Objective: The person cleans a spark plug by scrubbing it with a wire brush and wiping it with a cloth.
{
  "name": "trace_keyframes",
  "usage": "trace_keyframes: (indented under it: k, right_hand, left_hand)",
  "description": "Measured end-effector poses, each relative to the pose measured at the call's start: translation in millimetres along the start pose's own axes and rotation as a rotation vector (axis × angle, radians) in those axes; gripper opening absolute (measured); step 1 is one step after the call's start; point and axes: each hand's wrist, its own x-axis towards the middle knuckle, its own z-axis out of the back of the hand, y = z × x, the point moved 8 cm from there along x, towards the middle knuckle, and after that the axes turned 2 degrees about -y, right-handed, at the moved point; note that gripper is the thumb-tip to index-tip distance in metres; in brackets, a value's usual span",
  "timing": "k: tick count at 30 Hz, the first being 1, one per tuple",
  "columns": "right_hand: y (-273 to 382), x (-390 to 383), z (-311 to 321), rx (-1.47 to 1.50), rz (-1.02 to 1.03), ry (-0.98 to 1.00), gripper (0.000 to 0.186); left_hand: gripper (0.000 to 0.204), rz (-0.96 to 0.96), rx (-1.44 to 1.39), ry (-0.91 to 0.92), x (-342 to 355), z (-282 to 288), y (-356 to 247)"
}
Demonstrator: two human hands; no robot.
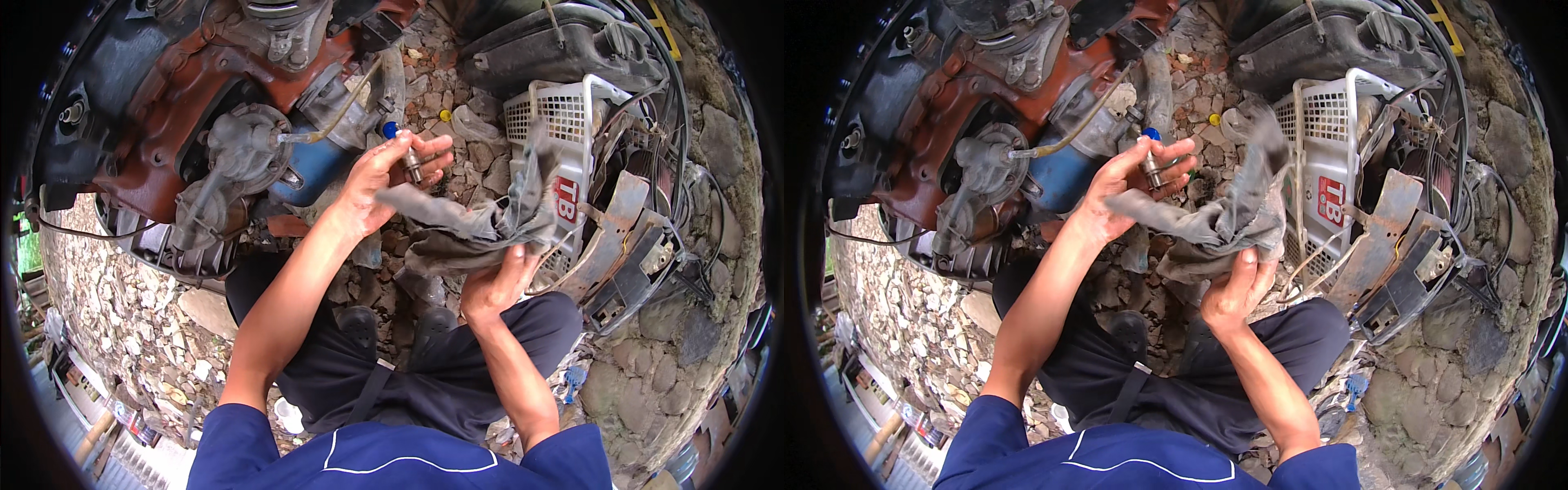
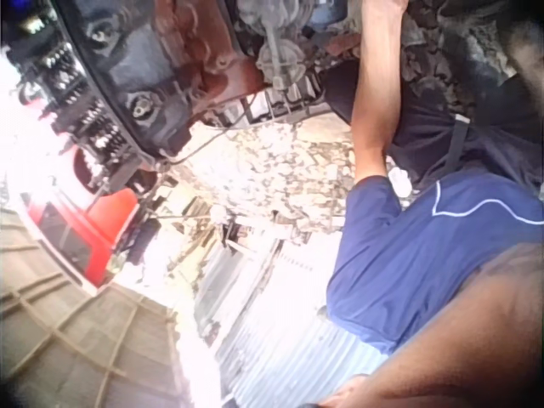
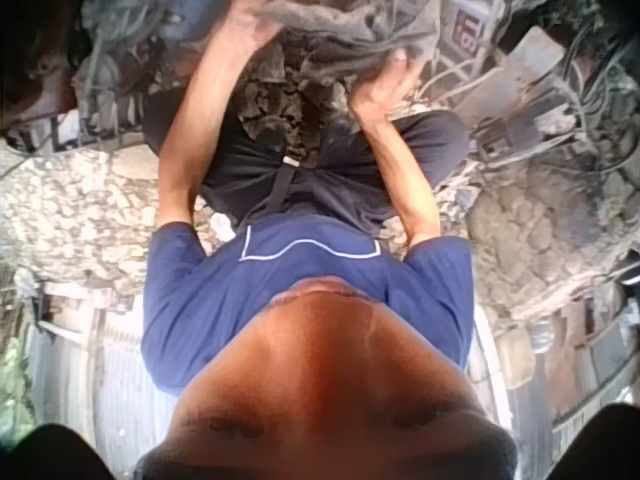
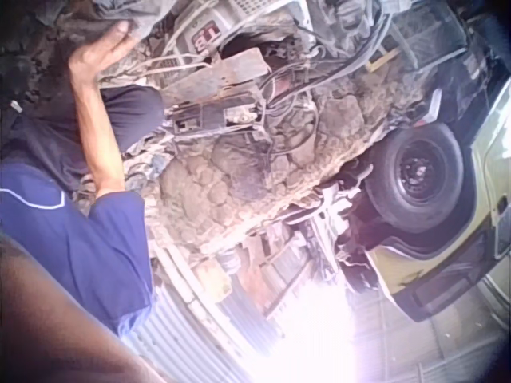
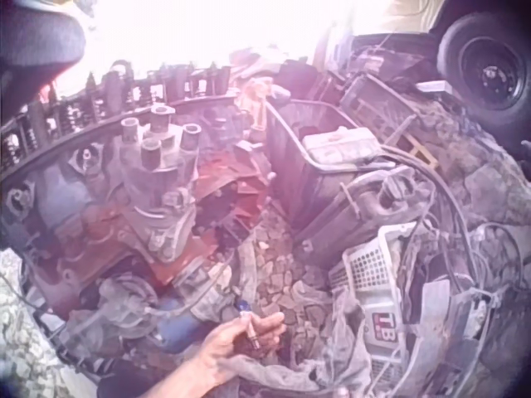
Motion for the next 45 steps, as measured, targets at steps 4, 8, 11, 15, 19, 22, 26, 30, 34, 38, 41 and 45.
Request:
trace_keyframes:
  k: [4,8,11,15,19,22,26,30,34,38,41,45]
  right_hand:
    - [-12,22,-46,-0.517,-0.114,0.238,0.05]
    - [-36,31,-72,-0.506,0.098,0.423,0.055]
    - [-60,40,-64,-0.429,-0.065,0.44,0.048]
    - [-94,57,-54,-0.136,-0.389,0.367,0.023]
    - [-85,74,-46,0.073,-0.262,0.231,0.021]
    - [-57,74,-50,-0.008,-0.091,0.148,0.026]
    - [-40,44,-59,-0.357,0.063,0.243,0.034]
    - [-50,44,-59,-0.491,0.227,0.371,0.034]
    - [-75,55,-46,-0.491,0.171,0.4,0.031]
    - [-77,57,-45,-0.209,0.08,0.319,0.033]
    - [-102,54,-44,0.213,-0.195,0.261,0.031]
    - [-122,75,-27,0.445,-0.392,0.084,0.032]
  left_hand:
    - [0.035,0.102,-0.168,0.053,-4,-18,18]
    - [0.047,-0.175,0.125,-0.01,-27,-44,13]
    - [0.039,-0.122,0.146,0.122,-14,-40,15]
    - [0.041,-0.029,0.049,0.147,-12,-32,29]
    - [0.036,0.01,-0.066,0.166,-11,-43,25]
    - [0.036,-0.052,-0.068,0.156,-10,-44,20]
    - [0.039,-0.072,-0.065,0.086,-1,-41,20]
    - [0.04,-0.081,-0.038,0.196,6,-47,25]
    - [0.037,0.037,0.083,0.224,6,-40,40]
    - [0.033,0.046,0.107,0.175,-4,-45,35]
    - [0.034,0.045,0.072,0.221,-8,-46,28]
    - [0.041,0.095,0.072,0.202,-19,-48,19]
